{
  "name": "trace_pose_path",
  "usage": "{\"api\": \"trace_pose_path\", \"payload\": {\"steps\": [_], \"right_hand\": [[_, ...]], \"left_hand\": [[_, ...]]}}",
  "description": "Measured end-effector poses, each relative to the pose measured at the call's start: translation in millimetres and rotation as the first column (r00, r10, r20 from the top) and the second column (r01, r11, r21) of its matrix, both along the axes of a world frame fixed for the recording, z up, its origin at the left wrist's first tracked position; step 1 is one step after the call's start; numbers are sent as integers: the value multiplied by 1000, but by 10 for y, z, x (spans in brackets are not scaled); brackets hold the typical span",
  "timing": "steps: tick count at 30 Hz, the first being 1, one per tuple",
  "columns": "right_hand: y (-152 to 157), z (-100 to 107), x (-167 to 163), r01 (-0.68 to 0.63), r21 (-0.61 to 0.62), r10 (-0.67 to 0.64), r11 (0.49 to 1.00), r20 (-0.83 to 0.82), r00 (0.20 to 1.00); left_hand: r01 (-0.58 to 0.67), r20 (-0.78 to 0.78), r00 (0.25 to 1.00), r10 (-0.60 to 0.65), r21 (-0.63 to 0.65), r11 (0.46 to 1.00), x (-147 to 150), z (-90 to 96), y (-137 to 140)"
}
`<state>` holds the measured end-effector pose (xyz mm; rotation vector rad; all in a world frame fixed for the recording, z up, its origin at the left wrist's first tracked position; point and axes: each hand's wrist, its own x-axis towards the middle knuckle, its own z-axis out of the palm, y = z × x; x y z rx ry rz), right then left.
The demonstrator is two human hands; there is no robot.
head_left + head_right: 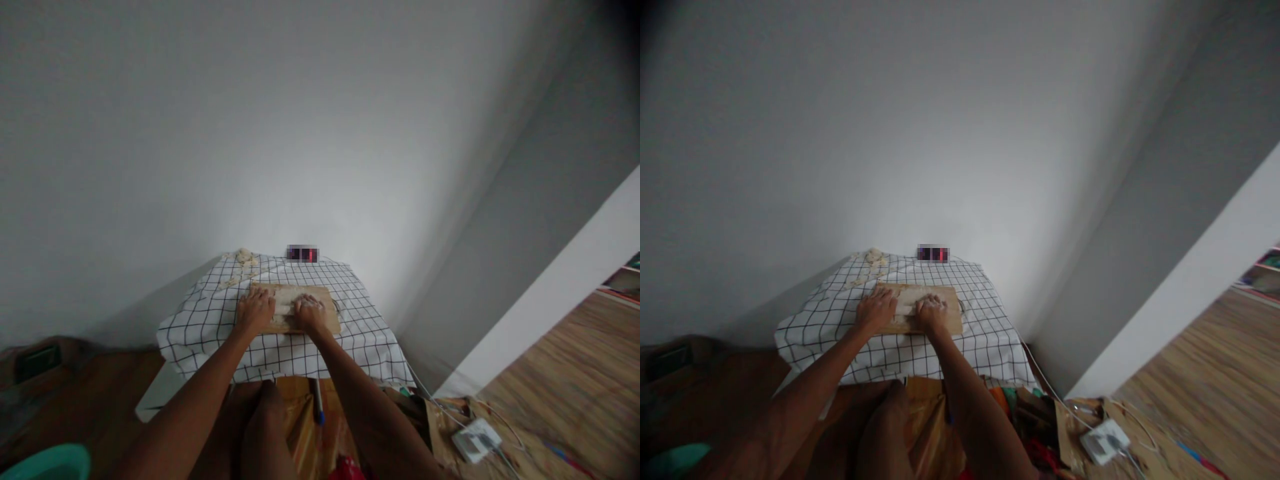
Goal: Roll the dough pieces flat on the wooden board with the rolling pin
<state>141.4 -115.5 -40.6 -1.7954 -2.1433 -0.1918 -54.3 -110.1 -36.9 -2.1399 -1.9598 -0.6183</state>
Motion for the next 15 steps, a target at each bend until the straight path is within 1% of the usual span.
{"api": "trace_pose_path", "payload": {"steps": [2,5,7,10,13,15], "right_hand": [[-2,14,-10,31,-19,-32,999,-51,998],[0,58,-10,0,-12,-1,1000,-72,997],[1,72,-7,-4,-24,2,1000,-67,998],[-20,32,-3,23,-5,-23,1000,-79,997],[-57,-32,1,15,48,-10,999,-98,995],[-60,-31,-4,12,42,-8,999,-91,996]], "left_hand": [[-1,9,1000,1,6,1000,-3,-17,7],[25,10,1000,-25,51,998,-3,-31,-1],[14,21,1000,-15,50,999,5,-31,-21],[-17,49,999,15,45,999,13,-47,-65],[20,65,998,-25,87,996,1,-84,-102],[25,59,998,-31,93,995,-7,-83,-99]]}}
